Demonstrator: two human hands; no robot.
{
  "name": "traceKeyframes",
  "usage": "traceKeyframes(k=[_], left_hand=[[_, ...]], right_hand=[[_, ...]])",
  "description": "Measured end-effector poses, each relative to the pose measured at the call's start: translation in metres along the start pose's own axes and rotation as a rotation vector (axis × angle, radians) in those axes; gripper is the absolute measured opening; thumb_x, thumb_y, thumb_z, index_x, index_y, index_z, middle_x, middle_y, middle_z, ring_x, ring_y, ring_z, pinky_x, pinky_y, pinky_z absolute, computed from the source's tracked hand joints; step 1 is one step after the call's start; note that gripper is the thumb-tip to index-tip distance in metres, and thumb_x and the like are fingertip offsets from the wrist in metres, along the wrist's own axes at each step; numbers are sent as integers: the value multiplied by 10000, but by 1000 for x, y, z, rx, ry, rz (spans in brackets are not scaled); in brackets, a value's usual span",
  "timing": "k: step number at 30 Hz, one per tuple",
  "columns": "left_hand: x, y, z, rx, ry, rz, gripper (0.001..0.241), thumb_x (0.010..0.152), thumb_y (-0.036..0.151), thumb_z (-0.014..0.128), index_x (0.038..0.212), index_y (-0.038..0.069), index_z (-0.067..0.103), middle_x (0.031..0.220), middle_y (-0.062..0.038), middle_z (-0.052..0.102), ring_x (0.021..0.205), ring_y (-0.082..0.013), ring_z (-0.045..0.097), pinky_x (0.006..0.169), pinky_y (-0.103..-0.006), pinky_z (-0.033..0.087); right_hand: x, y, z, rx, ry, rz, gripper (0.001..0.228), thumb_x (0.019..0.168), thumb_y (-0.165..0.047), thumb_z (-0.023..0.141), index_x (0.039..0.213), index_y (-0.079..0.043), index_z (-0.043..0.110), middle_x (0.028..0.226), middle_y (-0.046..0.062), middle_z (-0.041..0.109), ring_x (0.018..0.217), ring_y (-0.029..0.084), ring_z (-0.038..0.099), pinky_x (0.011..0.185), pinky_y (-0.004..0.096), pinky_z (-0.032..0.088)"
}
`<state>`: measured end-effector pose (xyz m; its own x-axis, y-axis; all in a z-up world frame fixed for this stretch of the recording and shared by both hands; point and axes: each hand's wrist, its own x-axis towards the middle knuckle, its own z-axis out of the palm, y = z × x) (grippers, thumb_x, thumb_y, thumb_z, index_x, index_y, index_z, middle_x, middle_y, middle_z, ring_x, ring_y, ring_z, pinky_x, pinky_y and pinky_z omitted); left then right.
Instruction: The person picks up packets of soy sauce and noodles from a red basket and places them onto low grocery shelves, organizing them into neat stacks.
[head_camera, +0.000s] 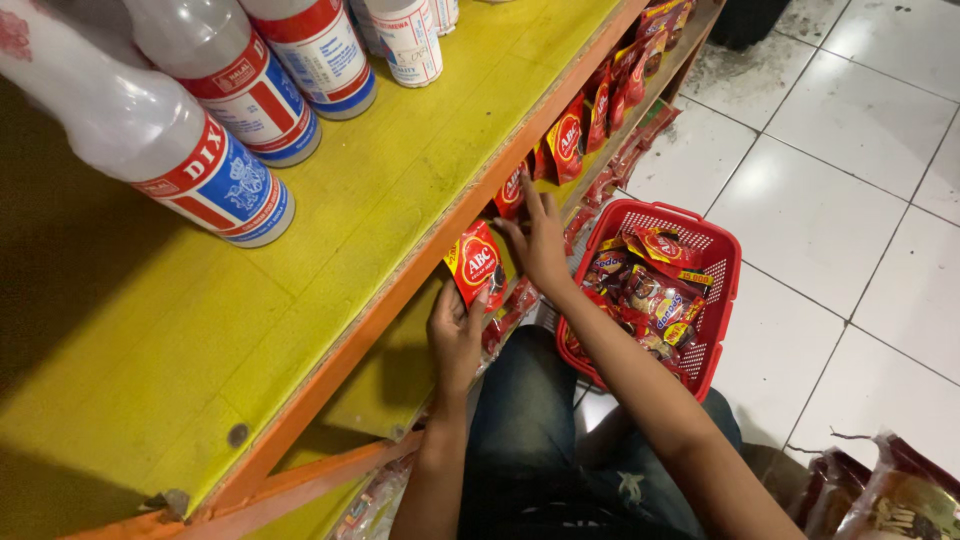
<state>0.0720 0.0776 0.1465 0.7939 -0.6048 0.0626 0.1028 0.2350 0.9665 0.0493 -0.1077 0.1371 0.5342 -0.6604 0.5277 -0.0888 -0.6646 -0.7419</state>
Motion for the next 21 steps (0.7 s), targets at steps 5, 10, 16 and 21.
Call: traceKeyframes(k=[5,10,16,21], left_hand=[[-1,1,0,61,12,38,388,1001,108,638,1349,-47,564,1264,-142,693,1155,-182,668,985,-336,547],[-3,14,3,340,85,107,360,985,168,676,1286,-25,630,1157,-145,752,1063,-196,721,921,-343,560],[-3,22,3,532,143,125,388,944,206,726,1263,-2,653,1061,-152,777,940,-219,759,830,-353,572],[8,12,12,563,206,156,390,902,180,772,1235,1,674,1041,-149,779,913,-194,762,822,-344,591]], right_hand=[[4,6,14,46,-9,43,823,888,-137,830,1570,-55,376,1066,165,537,844,260,634,735,354,573],[5,13,13,44,-47,42,836,873,-112,833,1565,-46,368,1082,181,565,869,274,658,760,363,573],[-14,13,-16,262,-147,74,771,983,-77,702,1631,-65,285,1205,161,686,1084,213,739,932,331,595],[-47,-18,-47,223,-133,136,612,989,-110,687,1541,-60,427,1259,166,675,1055,198,706,847,315,586]])
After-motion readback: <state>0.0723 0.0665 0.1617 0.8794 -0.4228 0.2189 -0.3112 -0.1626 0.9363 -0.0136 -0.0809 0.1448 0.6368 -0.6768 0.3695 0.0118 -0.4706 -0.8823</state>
